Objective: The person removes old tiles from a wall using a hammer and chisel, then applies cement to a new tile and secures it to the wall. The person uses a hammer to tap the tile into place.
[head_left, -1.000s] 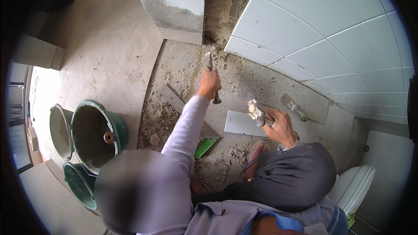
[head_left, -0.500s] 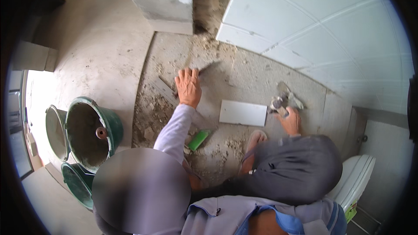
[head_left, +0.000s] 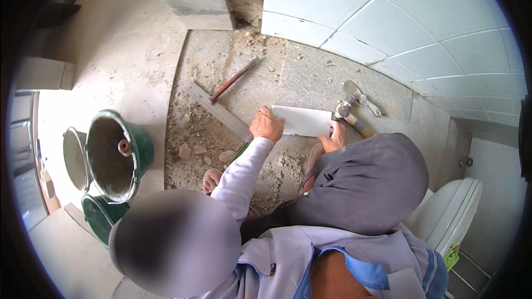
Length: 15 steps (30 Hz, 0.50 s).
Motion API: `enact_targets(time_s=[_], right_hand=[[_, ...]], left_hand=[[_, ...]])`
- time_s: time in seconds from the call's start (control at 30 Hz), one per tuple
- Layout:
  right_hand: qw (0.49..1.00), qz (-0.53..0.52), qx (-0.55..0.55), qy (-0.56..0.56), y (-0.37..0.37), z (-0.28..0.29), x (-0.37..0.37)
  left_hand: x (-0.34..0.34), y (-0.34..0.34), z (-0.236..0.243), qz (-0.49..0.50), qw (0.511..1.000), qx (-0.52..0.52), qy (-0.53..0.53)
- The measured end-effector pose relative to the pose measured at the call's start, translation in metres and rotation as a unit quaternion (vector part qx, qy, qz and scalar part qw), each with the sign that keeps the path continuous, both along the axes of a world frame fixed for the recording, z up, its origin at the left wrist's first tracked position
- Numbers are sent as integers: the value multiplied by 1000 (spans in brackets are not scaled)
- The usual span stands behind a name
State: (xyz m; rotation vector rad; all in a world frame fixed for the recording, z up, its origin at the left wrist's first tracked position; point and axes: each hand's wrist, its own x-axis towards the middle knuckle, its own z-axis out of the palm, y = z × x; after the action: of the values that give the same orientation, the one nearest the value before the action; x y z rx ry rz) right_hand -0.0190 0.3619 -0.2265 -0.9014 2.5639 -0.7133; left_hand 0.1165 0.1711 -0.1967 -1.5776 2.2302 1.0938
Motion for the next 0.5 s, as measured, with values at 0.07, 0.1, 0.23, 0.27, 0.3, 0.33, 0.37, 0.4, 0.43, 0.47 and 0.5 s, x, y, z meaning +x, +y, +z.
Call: enact_targets(time_s=[0.07, 0.1, 0.23, 0.27, 0.3, 0.33, 0.37, 0.4, 0.43, 0.47, 0.5], right_hand=[[989, -74, -41, -120, -8, -1, 12], [956, -156, -86, -234, 7, -34, -4], [857, -253, -222, -390, 10, -53, -15], [884, -177, -236, -362, -6, -31, -15], [905, -102, -250, -330, -25, -8, -20], [918, -23, -265, -293, -53, 36, -20], [954, 53, -209, -208, -86, 89, -15], [975, 126, -148, -104, -121, 151, -16], [967, 213, -136, -21, -150, 190, -22], [947, 294, -112, 71, -176, 222, -31], [925, 328, -118, 150, -202, 246, -32]], left_hand=[[8, -4, -4, 16, 1000, 4, -12], [-2, -3, -13, -1, 1000, -3, -6], [16, -30, -43, 1, 996, 80, 46], [18, -38, -33, 6, 989, 128, 70], [17, -42, -23, 19, 988, 135, 67], [19, -53, -21, 91, 963, 188, 168], [26, -69, -24, 163, 922, 236, 258], [19, -83, -22, 223, 861, 286, 357], [7, -93, -1, 260, 809, 285, 443], [-14, -101, 23, 291, 743, 292, 528], [-28, -114, 31, 293, 699, 305, 576]])
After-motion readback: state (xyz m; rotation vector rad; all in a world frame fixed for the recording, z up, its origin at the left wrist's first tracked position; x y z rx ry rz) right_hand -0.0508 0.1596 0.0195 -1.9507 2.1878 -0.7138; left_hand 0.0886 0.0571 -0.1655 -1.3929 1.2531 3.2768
